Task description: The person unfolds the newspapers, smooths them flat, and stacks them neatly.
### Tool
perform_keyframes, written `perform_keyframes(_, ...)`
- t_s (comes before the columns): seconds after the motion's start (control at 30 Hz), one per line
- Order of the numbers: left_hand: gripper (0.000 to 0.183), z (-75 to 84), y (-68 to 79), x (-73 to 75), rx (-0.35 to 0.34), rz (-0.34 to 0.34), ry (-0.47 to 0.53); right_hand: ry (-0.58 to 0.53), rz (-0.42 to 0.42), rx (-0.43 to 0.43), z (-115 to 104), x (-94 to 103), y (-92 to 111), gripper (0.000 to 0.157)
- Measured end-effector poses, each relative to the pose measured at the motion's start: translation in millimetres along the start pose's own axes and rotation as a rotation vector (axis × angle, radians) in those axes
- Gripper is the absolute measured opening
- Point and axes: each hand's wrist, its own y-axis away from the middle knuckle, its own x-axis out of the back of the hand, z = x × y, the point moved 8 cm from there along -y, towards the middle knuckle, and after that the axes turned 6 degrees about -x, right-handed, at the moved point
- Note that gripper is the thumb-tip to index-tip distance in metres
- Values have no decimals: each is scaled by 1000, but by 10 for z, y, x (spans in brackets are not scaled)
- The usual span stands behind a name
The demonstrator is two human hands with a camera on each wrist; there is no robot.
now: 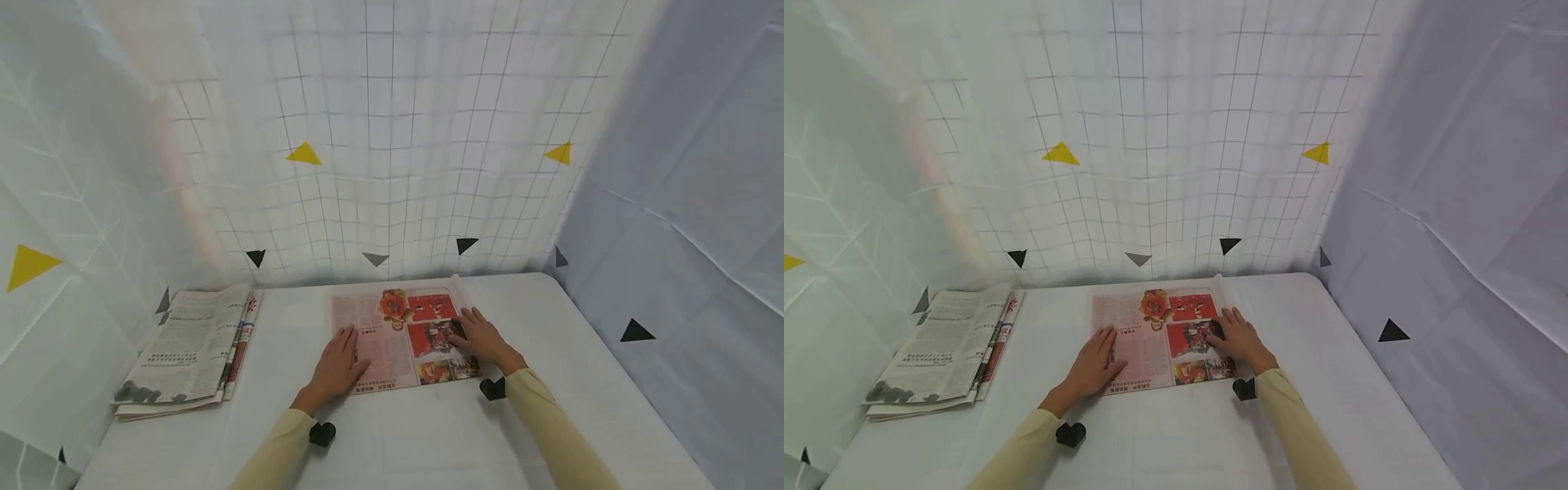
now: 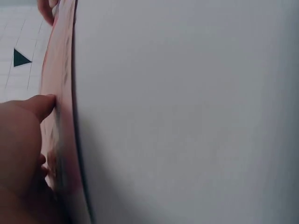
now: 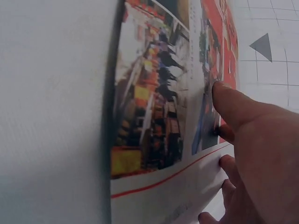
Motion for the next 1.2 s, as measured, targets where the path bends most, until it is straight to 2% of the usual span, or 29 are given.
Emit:
perform_keyframes(0.13,84,-157,20,134,60,52,22,-21,28,1,-29,20,-7,63)
perform_keyframes(0.23,96,-319,54,220,135,70,13,-34,54,-12,-25,18,-20,68)
perform_keyframes(0.3,104,-437,75,246,193,58,11,-38,77,-25,-12,17,-31,73)
perform_keyframes(0.4,112,-542,100,272,236,45,28,-68,124,-37,0,31,-41,78)
perform_keyframes(0.63,115,-594,111,242,244,16,59,-151,303,54,-79,137,-50,75)
perform_keyframes(0.77,114,-568,101,270,245,8,36,-219,375,42,-53,188,-67,73)
perform_keyframes(0.9,112,-560,94,273,248,-2,7,-233,429,17,-25,237,-73,75)
perform_keyframes(0.97,112,-569,93,248,249,-5,0,-239,432,-9,-9,256,-67,75)
perform_keyframes(1.07,112,-577,96,209,250,-7,4,-293,389,-86,40,263,-58,74)
perform_keyframes(1.2,113,-579,101,197,250,10,12,-387,318,-185,141,237,-57,63)
